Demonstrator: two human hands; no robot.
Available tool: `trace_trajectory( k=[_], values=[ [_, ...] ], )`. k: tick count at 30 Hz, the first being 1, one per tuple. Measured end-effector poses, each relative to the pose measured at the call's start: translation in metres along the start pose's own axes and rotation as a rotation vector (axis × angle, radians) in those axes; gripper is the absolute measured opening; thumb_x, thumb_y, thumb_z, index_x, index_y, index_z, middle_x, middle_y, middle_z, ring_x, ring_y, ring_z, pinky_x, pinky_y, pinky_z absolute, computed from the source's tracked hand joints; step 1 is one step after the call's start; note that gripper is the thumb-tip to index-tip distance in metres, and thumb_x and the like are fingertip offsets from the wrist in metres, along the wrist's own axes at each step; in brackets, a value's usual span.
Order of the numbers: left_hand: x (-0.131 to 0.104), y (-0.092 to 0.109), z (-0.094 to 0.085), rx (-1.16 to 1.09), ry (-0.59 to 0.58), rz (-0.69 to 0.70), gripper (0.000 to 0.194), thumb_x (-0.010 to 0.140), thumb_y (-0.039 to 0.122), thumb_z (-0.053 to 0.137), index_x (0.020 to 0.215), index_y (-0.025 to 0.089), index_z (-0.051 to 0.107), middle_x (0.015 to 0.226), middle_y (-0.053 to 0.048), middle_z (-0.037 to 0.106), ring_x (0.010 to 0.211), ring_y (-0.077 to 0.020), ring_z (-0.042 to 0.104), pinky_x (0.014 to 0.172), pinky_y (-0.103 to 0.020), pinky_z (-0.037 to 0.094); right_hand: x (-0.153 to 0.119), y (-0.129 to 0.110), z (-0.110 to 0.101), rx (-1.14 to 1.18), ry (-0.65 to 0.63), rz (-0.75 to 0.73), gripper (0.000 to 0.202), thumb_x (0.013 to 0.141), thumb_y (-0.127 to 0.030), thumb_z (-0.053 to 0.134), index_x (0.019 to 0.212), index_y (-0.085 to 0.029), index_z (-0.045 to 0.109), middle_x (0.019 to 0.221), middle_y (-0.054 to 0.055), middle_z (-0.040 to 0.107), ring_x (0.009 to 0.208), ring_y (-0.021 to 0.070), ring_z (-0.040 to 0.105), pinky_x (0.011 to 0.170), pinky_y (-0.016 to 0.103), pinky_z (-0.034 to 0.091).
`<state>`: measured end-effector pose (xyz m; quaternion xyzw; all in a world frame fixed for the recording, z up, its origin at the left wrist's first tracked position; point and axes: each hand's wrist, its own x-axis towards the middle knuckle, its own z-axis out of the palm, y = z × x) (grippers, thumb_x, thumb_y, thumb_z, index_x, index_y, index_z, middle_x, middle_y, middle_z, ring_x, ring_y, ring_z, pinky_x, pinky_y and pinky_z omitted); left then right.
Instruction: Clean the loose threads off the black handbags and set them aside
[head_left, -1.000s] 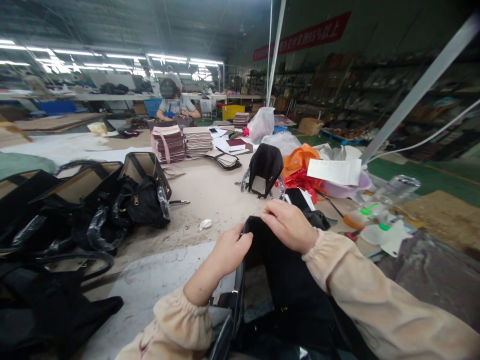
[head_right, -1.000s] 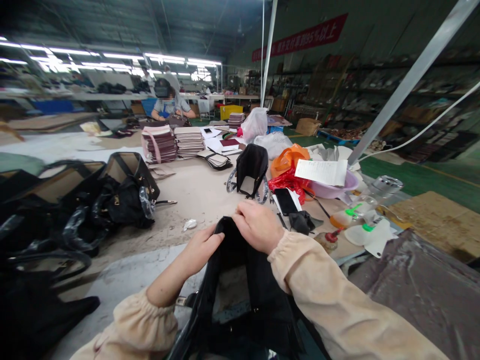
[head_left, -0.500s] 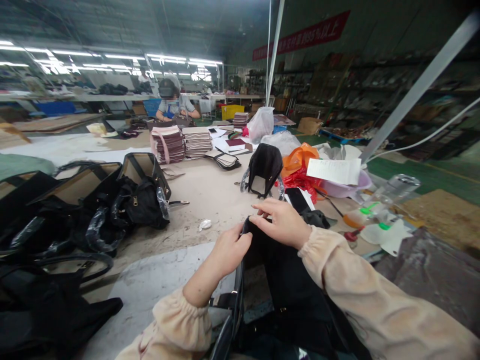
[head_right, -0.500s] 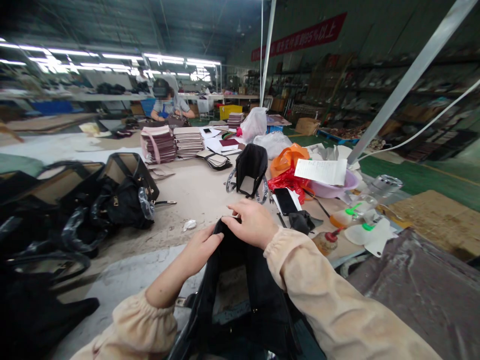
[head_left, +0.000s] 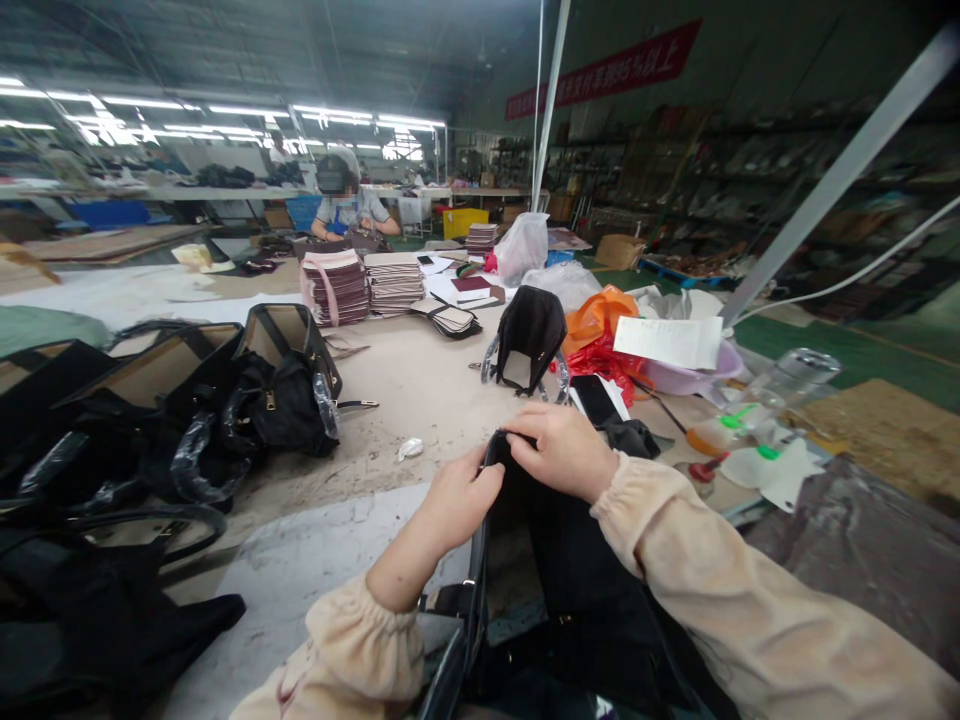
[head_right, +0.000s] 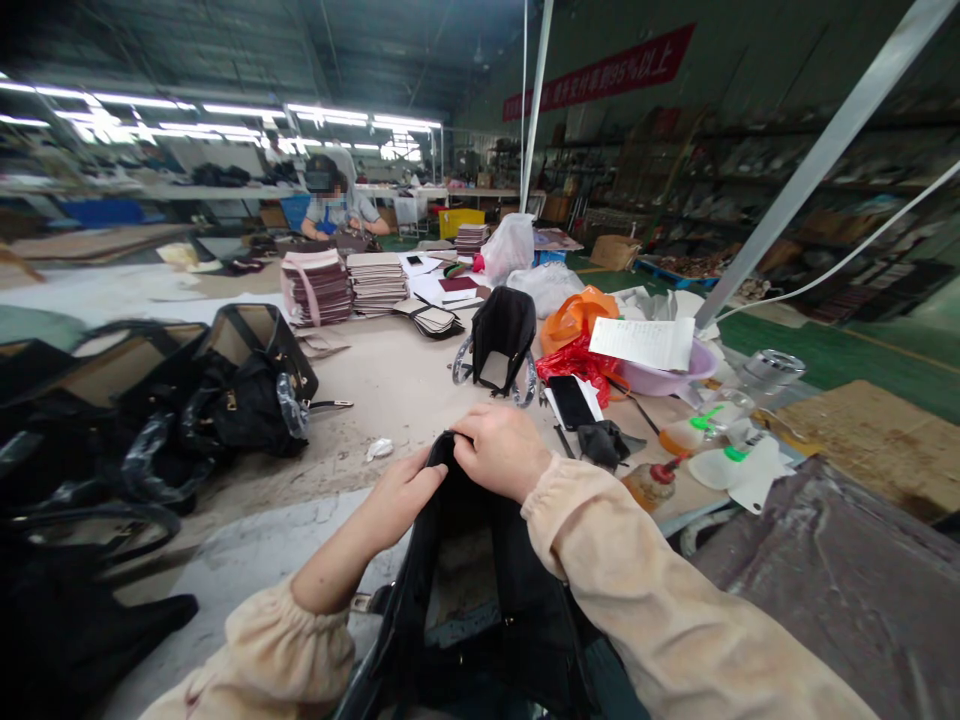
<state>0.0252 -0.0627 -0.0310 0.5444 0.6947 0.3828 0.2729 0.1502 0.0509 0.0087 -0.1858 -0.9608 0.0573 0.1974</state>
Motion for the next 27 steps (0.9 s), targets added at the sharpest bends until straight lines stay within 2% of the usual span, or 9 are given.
trace_trajectory(
  k=[4,9,15,17,19,24,27],
  values=[
    [0.0,0.001,0.0,0.0,-0.006,-0.001,0.033,0.083,0.026,0.037,0.105,0.021,0.061,0.096,-0.003,0.068,0.088,-0.0206,0.06,0.08,-0.029,0.044,-0.001,0.002,-0.002,0.006,-0.024,-0.019,0.026,0.082,-0.02,0.049,0.092,-0.018,0.073,0.087,0.006,0.07,0.085,0.0161,0.063,0.079,0.024,0.045],
    [0.0,0.003,0.0,0.011,-0.004,-0.006,0.035,0.083,0.026,0.037,0.108,0.02,0.061,0.097,-0.004,0.067,0.089,-0.0209,0.059,0.083,-0.03,0.044,0.0,-0.002,-0.004,-0.065,-0.034,0.012,0.028,0.087,-0.033,0.048,0.089,-0.021,0.073,0.083,0.005,0.07,0.081,0.0176,0.063,0.073,0.027,0.045],
    [0.0,0.002,-0.001,0.009,-0.007,-0.006,0.034,0.083,0.026,0.038,0.106,0.02,0.062,0.097,-0.004,0.068,0.091,-0.0209,0.059,0.084,-0.03,0.044,0.001,-0.001,-0.001,0.014,-0.008,0.026,0.024,0.081,-0.021,0.051,0.087,-0.019,0.074,0.086,0.006,0.072,0.083,0.0171,0.064,0.077,0.026,0.046],
    [0.0,0.002,-0.002,0.007,-0.018,-0.001,0.032,0.084,0.027,0.038,0.104,0.02,0.062,0.096,-0.003,0.068,0.09,-0.0207,0.06,0.083,-0.03,0.044,0.0,0.002,0.0,0.126,0.021,0.04,0.027,0.077,-0.015,0.051,0.09,-0.018,0.074,0.09,0.006,0.072,0.086,0.0174,0.065,0.081,0.027,0.047],
    [0.0,0.002,-0.004,-0.007,-0.019,-0.001,0.031,0.085,0.028,0.04,0.103,0.02,0.063,0.095,-0.003,0.068,0.089,-0.0202,0.06,0.081,-0.029,0.045,-0.002,0.006,0.001,0.315,0.077,0.13,0.028,0.077,-0.015,0.051,0.093,-0.017,0.073,0.094,0.006,0.073,0.09,0.0174,0.065,0.085,0.028,0.047],
    [0.0,0.005,-0.019,-0.063,-0.026,0.048,0.031,0.082,0.031,0.051,0.107,0.019,0.064,0.098,-0.002,0.069,0.089,-0.0195,0.061,0.079,-0.027,0.046,-0.018,0.022,0.013,0.991,0.273,0.575,0.027,0.076,-0.033,0.06,0.093,-0.015,0.071,0.082,0.006,0.072,0.075,0.0163,0.066,0.075,0.032,0.053],
    [0.003,0.008,-0.028,-0.062,-0.053,0.048,0.034,0.081,0.035,0.055,0.109,0.018,0.065,0.1,-0.003,0.07,0.091,-0.0207,0.062,0.081,-0.028,0.047,-0.033,0.032,0.03,1.206,0.37,0.687,0.031,0.071,-0.042,0.066,0.086,-0.015,0.069,0.077,0.005,0.069,0.071,0.0151,0.063,0.073,0.032,0.053]
  ],
)
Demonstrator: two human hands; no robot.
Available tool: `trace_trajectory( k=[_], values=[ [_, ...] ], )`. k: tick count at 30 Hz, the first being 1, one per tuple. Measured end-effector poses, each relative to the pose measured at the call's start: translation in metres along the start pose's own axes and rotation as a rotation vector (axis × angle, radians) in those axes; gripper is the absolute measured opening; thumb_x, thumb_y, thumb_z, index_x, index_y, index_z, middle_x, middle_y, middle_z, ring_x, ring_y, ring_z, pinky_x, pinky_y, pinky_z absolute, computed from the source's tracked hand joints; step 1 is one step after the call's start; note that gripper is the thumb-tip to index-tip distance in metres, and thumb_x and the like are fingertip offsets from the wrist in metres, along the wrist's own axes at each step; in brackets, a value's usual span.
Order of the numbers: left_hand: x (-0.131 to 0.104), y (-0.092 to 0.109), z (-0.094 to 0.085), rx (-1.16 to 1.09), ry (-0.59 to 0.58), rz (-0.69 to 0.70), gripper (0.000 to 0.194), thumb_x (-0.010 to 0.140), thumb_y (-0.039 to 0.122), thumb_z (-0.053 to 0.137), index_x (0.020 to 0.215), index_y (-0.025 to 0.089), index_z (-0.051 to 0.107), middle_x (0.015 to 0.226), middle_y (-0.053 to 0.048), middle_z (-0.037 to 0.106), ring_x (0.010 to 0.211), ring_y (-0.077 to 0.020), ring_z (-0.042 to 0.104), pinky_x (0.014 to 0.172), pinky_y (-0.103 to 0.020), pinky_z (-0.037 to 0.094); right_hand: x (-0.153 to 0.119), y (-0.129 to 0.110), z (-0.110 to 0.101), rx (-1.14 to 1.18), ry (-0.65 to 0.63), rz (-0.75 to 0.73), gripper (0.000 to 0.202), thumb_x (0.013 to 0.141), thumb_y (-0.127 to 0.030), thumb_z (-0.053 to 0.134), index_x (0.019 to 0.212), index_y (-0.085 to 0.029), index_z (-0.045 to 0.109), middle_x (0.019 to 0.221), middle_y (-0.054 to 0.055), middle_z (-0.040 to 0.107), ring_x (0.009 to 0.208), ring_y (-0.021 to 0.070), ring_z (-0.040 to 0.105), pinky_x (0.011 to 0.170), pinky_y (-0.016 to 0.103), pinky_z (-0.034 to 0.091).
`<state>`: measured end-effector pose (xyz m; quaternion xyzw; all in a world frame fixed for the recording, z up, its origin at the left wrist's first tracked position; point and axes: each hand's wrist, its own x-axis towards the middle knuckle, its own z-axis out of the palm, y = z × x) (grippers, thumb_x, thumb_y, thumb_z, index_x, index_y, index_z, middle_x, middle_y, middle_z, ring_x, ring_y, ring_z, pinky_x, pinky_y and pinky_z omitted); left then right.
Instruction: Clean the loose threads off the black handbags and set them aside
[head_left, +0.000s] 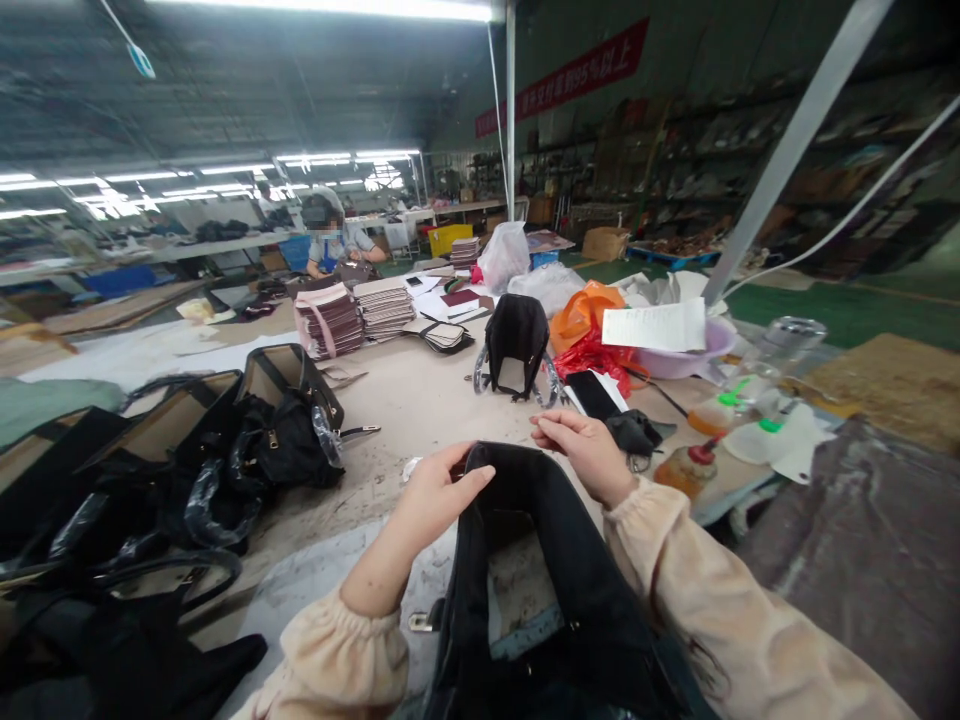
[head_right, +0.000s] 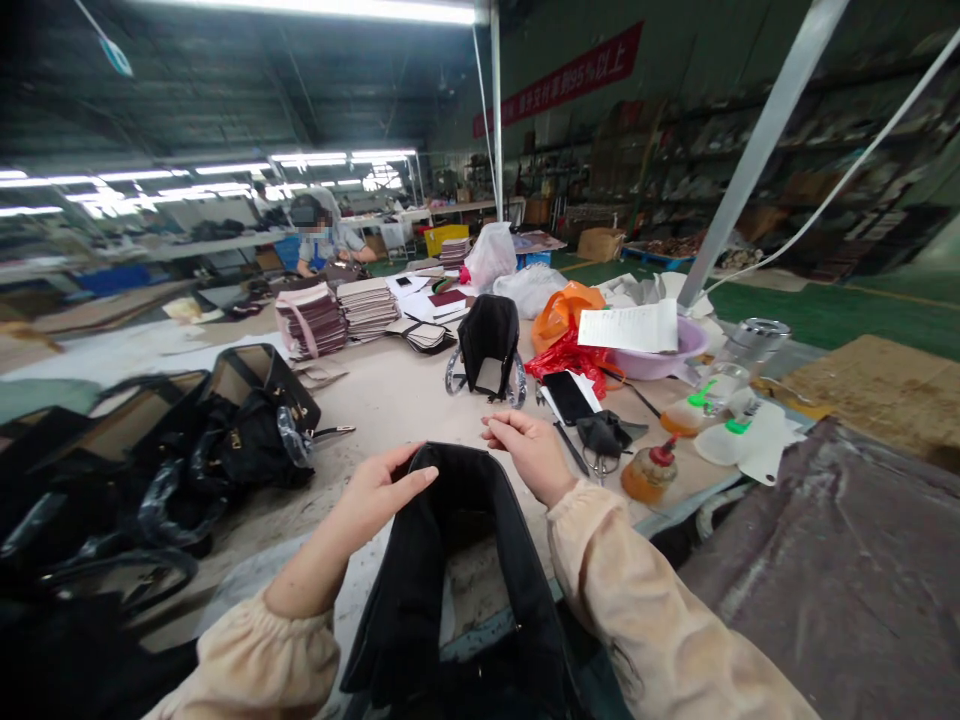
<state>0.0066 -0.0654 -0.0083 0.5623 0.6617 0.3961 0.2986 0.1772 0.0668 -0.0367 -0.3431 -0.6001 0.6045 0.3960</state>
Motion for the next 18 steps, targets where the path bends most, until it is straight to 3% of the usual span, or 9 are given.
trace_trajectory(
  k=[3,7,18],
  values=[
    [0.006,0.003,-0.004,0.035,0.045,-0.041,0.043,0.079,0.04,0.058,0.113,0.015,0.064,0.108,-0.006,0.069,0.097,-0.0231,0.062,0.087,-0.031,0.046,-0.005,0.021,-0.01,0.074,0.019,0.03,0.033,0.068,-0.046,0.069,0.081,-0.015,0.068,0.072,0.003,0.065,0.069,0.0136,0.061,0.072,0.031,0.052],
    [0.016,0.007,0.0,0.136,0.101,-0.072,0.04,0.081,0.041,0.055,0.108,0.015,0.068,0.106,-0.008,0.07,0.098,-0.0245,0.062,0.091,-0.034,0.045,-0.013,0.042,-0.023,0.129,0.016,0.06,0.034,0.066,-0.047,0.071,0.075,-0.014,0.066,0.068,0.002,0.063,0.066,0.0128,0.058,0.071,0.03,0.051],
    [0.024,0.016,-0.001,0.516,0.148,-0.023,0.027,0.081,0.037,0.052,0.08,0.018,0.071,0.074,-0.002,0.07,0.072,-0.0183,0.06,0.068,-0.028,0.042,-0.028,0.113,-0.065,0.127,0.099,0.13,0.041,0.063,-0.057,0.066,0.07,-0.017,0.064,0.062,0.001,0.058,0.061,0.0146,0.055,0.065,0.031,0.048]
  ],
)
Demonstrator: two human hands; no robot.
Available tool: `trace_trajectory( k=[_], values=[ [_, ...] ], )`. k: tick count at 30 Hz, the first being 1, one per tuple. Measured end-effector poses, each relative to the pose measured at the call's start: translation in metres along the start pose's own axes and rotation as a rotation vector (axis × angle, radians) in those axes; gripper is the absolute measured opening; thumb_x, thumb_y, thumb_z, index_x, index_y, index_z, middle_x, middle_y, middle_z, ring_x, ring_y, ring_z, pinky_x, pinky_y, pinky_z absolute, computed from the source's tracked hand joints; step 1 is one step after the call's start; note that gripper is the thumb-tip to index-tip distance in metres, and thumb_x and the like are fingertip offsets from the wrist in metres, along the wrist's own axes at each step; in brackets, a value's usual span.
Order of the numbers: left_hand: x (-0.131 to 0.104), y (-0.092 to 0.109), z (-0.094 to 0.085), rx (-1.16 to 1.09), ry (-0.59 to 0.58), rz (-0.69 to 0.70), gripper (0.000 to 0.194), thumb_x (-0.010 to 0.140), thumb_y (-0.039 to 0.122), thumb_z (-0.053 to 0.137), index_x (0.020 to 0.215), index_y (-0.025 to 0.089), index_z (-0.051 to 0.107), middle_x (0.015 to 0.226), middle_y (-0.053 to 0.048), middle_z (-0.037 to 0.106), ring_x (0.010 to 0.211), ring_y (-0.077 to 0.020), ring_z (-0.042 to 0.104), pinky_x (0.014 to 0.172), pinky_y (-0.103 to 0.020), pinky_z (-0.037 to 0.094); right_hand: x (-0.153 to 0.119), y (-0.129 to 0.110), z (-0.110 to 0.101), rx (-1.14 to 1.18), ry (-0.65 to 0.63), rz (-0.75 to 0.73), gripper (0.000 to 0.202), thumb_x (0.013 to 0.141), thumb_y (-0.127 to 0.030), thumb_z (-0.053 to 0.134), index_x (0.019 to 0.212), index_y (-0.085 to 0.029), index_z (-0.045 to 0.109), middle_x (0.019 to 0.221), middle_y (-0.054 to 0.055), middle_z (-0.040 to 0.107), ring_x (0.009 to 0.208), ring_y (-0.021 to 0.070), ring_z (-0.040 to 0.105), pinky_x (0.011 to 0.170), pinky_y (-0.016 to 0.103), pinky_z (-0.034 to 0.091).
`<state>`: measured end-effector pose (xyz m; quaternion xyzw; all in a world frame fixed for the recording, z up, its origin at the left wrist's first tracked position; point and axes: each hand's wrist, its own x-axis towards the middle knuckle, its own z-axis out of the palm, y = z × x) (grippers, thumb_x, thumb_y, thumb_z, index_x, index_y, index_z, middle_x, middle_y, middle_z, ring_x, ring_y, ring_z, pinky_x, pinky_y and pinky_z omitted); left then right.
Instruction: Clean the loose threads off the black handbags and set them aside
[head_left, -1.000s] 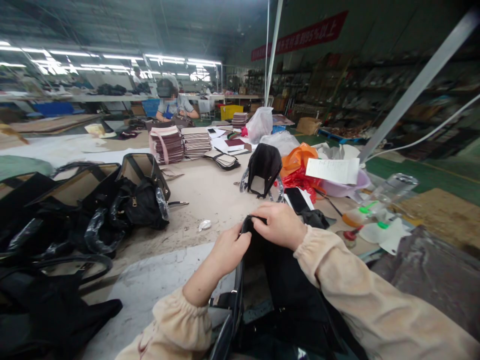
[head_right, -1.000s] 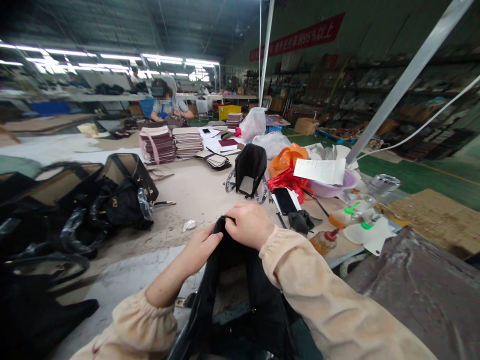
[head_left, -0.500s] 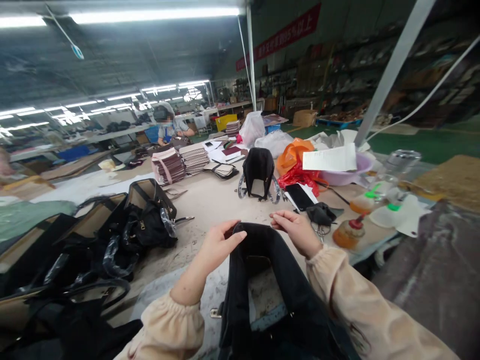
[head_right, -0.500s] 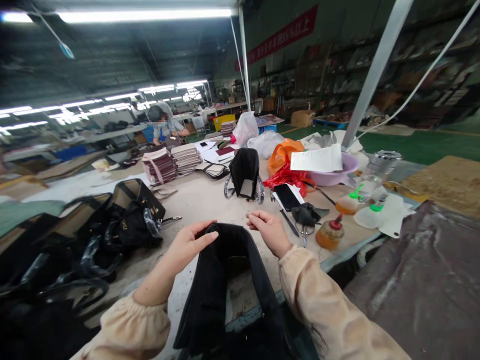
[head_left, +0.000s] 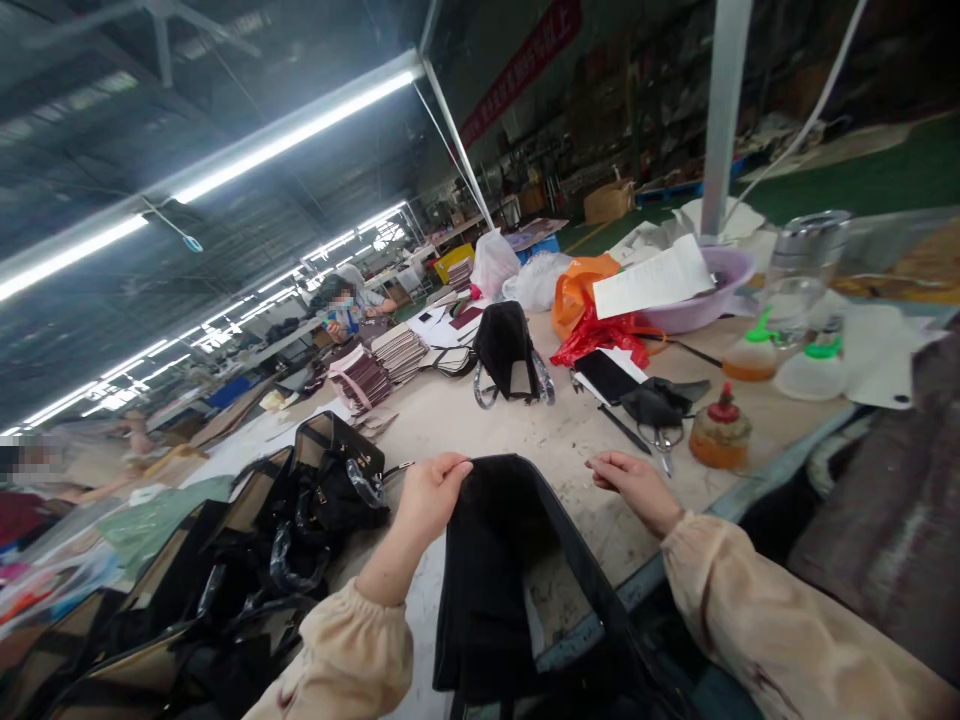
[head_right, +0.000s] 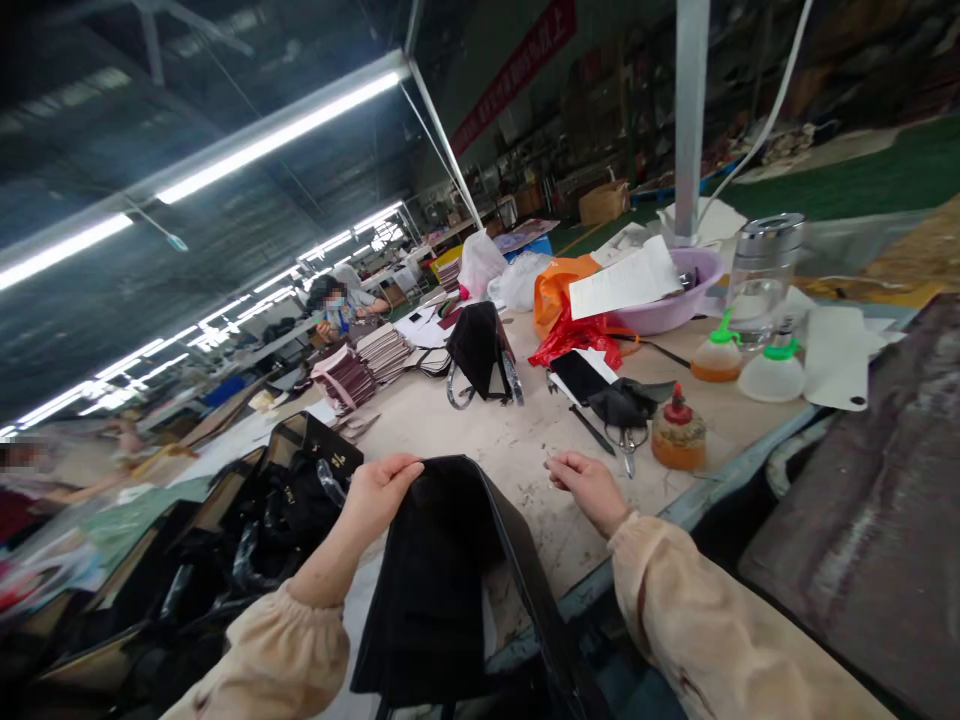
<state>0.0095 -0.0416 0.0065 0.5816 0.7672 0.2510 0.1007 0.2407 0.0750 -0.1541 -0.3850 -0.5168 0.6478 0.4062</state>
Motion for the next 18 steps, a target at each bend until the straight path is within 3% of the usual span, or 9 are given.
trace_trajectory(
  k=[5,8,11,13,18],
  values=[
    [0.002,-0.003,0.004,-0.072,0.042,-0.042,0.03,0.075,0.044,0.058,0.071,0.016,0.066,0.058,0.002,0.058,0.058,-0.0125,0.051,0.055,-0.023,0.036,-0.003,0.0,0.001,-0.18,-0.075,-0.088,0.033,0.07,-0.051,0.062,0.063,-0.019,0.062,0.059,0.0,0.059,0.06,0.0152,0.053,0.065,0.03,0.043],
    [-0.001,-0.001,0.0,-0.24,-0.065,-0.14,0.042,0.075,0.054,0.056,0.071,0.014,0.066,0.058,0.0,0.058,0.057,-0.0134,0.052,0.054,-0.023,0.037,-0.004,-0.001,0.007,-0.288,-0.145,-0.15,0.036,0.076,-0.053,0.054,0.062,-0.02,0.06,0.06,0.0,0.06,0.061,0.0159,0.054,0.064,0.03,0.043],
    [-0.007,0.003,-0.005,-0.532,-0.224,-0.278,0.062,0.078,0.068,0.039,0.082,0.013,0.068,0.068,-0.005,0.065,0.065,-0.0171,0.059,0.059,-0.026,0.043,-0.005,0.0,0.011,-0.285,-0.186,-0.157,0.038,0.078,-0.054,0.052,0.063,-0.019,0.059,0.061,0.0,0.061,0.061,0.0162,0.056,0.064,0.03,0.043],
    [-0.01,0.005,-0.006,-0.661,-0.271,-0.336,0.069,0.079,0.071,0.031,0.091,0.014,0.068,0.076,-0.007,0.068,0.071,-0.0183,0.062,0.063,-0.028,0.046,-0.006,0.001,0.012,-0.281,-0.197,-0.158,0.037,0.078,-0.053,0.051,0.064,-0.019,0.06,0.061,0.0,0.061,0.062,0.016,0.056,0.064,0.029,0.042],
    [-0.013,0.002,-0.001,-0.701,-0.103,-0.326,0.057,0.079,0.062,0.048,0.097,0.012,0.068,0.085,-0.01,0.071,0.076,-0.02,0.064,0.068,-0.03,0.048,-0.007,0.004,0.012,-0.3,-0.195,-0.163,0.036,0.079,-0.051,0.052,0.064,-0.019,0.061,0.06,-0.001,0.061,0.062,0.0155,0.056,0.063,0.028,0.042]
  ],
)
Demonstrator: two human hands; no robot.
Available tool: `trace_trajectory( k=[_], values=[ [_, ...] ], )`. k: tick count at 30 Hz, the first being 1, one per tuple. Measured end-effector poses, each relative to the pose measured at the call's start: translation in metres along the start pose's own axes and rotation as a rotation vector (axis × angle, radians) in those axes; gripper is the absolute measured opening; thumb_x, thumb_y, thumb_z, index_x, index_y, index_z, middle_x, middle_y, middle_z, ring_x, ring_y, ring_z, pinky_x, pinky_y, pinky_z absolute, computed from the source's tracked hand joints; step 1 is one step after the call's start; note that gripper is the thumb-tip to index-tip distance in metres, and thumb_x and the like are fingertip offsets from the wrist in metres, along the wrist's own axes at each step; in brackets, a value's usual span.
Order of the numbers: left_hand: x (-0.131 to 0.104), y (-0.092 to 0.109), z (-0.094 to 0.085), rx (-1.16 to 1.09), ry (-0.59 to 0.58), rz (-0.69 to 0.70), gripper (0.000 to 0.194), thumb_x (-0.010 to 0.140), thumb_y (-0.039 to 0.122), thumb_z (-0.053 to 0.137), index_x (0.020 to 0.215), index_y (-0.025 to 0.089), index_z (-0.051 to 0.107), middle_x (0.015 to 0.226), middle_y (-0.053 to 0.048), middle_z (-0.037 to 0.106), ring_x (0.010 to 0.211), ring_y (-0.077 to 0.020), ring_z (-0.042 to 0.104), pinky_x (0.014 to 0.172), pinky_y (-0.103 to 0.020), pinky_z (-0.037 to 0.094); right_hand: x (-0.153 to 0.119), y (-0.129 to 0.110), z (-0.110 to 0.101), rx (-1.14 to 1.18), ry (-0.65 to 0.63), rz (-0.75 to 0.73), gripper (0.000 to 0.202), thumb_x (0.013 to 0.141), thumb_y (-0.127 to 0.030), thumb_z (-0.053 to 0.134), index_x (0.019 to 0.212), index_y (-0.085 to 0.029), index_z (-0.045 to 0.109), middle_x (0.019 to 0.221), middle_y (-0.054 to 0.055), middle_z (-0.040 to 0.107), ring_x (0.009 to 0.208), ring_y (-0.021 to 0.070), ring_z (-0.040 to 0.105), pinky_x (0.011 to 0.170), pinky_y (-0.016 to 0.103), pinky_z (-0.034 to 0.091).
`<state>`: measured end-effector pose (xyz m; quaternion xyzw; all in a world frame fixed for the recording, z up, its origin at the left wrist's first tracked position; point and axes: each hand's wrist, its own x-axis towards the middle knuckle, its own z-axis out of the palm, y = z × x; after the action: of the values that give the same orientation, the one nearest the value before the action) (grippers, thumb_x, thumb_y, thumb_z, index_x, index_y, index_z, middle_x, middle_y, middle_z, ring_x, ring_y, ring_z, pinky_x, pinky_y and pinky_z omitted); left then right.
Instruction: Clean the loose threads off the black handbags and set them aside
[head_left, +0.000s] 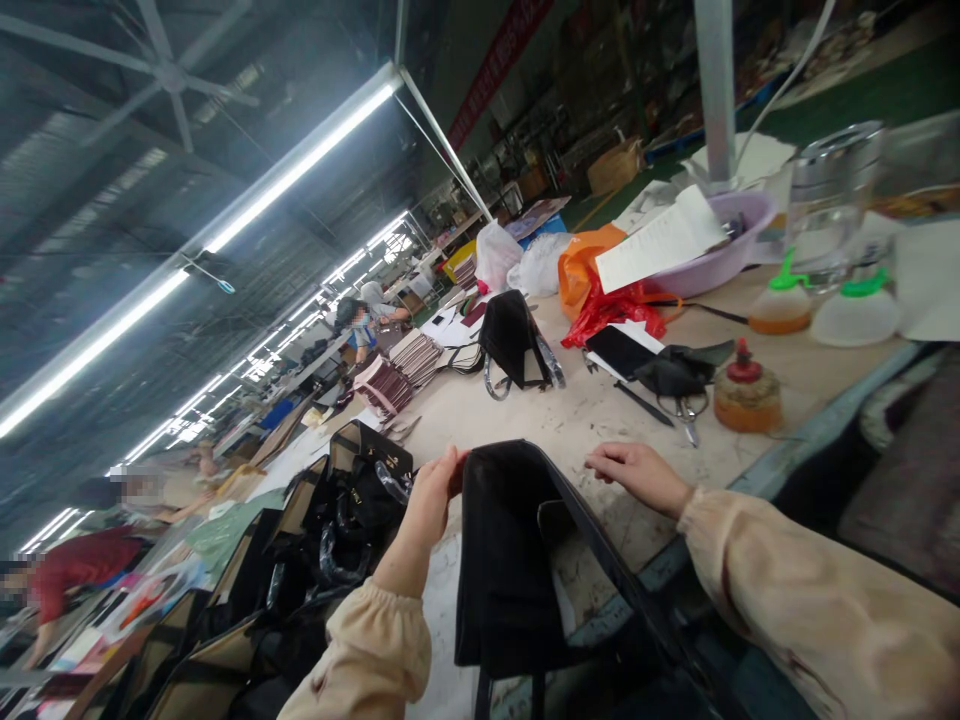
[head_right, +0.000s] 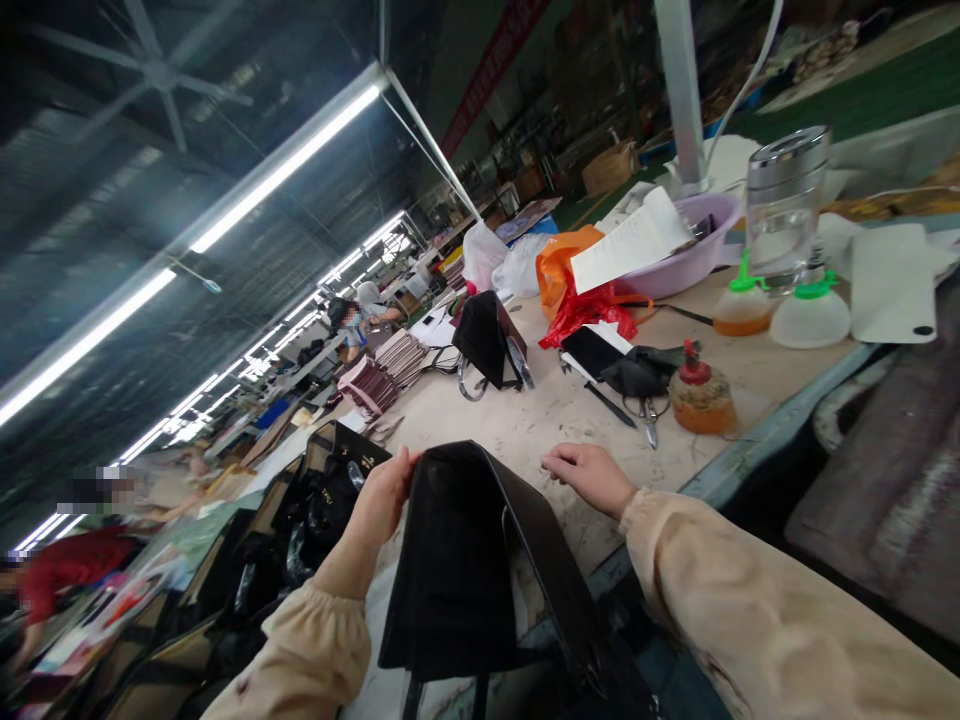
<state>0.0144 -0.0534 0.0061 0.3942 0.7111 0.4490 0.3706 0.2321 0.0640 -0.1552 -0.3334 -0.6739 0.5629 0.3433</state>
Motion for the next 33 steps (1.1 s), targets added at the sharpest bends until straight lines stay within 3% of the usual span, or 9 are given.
trace_trajectory(
  k=[4,10,18,22,33],
  values=[
    [0.008,-0.002,-0.002,-0.02,0.108,0.077,0.052,0.074,0.055,0.06,0.096,0.009,0.068,0.086,-0.01,0.071,0.077,-0.0193,0.065,0.072,-0.029,0.049,0.001,0.002,0.002,-0.002,0.001,0.017,0.034,0.078,-0.048,0.052,0.066,-0.018,0.063,0.061,0.0,0.062,0.062,0.0155,0.058,0.063,0.028,0.043],
    [0.016,0.001,-0.005,-0.024,0.078,0.168,0.045,0.072,0.051,0.065,0.091,0.01,0.07,0.09,-0.011,0.072,0.084,-0.019,0.066,0.079,-0.029,0.05,0.002,0.006,0.002,0.006,-0.007,0.014,0.032,0.078,-0.045,0.052,0.066,-0.018,0.063,0.061,0.0,0.063,0.061,0.015,0.058,0.062,0.027,0.043],
    [0.015,0.0,-0.003,0.31,0.022,0.143,0.035,0.072,0.041,0.067,0.093,0.014,0.07,0.084,-0.006,0.072,0.075,-0.0171,0.064,0.069,-0.025,0.049,0.002,0.008,-0.001,-0.057,-0.027,0.025,0.034,0.079,-0.048,0.05,0.067,-0.019,0.063,0.062,0.0,0.063,0.062,0.0155,0.058,0.063,0.028,0.043],
    [0.021,-0.002,-0.002,0.349,0.013,0.14,0.027,0.068,0.038,0.07,0.08,0.014,0.067,0.071,-0.002,0.069,0.062,-0.0134,0.06,0.057,-0.022,0.045,-0.001,0.006,-0.001,-0.095,-0.041,0.02,0.034,0.08,-0.047,0.05,0.068,-0.018,0.064,0.063,0.0,0.064,0.063,0.0158,0.058,0.063,0.028,0.043],
    [0.034,0.0,0.0,0.45,0.016,0.153,0.028,0.061,0.037,0.074,0.069,0.015,0.059,0.058,0.003,0.061,0.051,-0.0098,0.053,0.048,-0.019,0.036,-0.001,0.007,0.001,-0.107,-0.071,0.012,0.036,0.081,-0.047,0.049,0.065,-0.018,0.064,0.062,0.001,0.063,0.061,0.0157,0.057,0.061,0.027,0.043]
  ],
)
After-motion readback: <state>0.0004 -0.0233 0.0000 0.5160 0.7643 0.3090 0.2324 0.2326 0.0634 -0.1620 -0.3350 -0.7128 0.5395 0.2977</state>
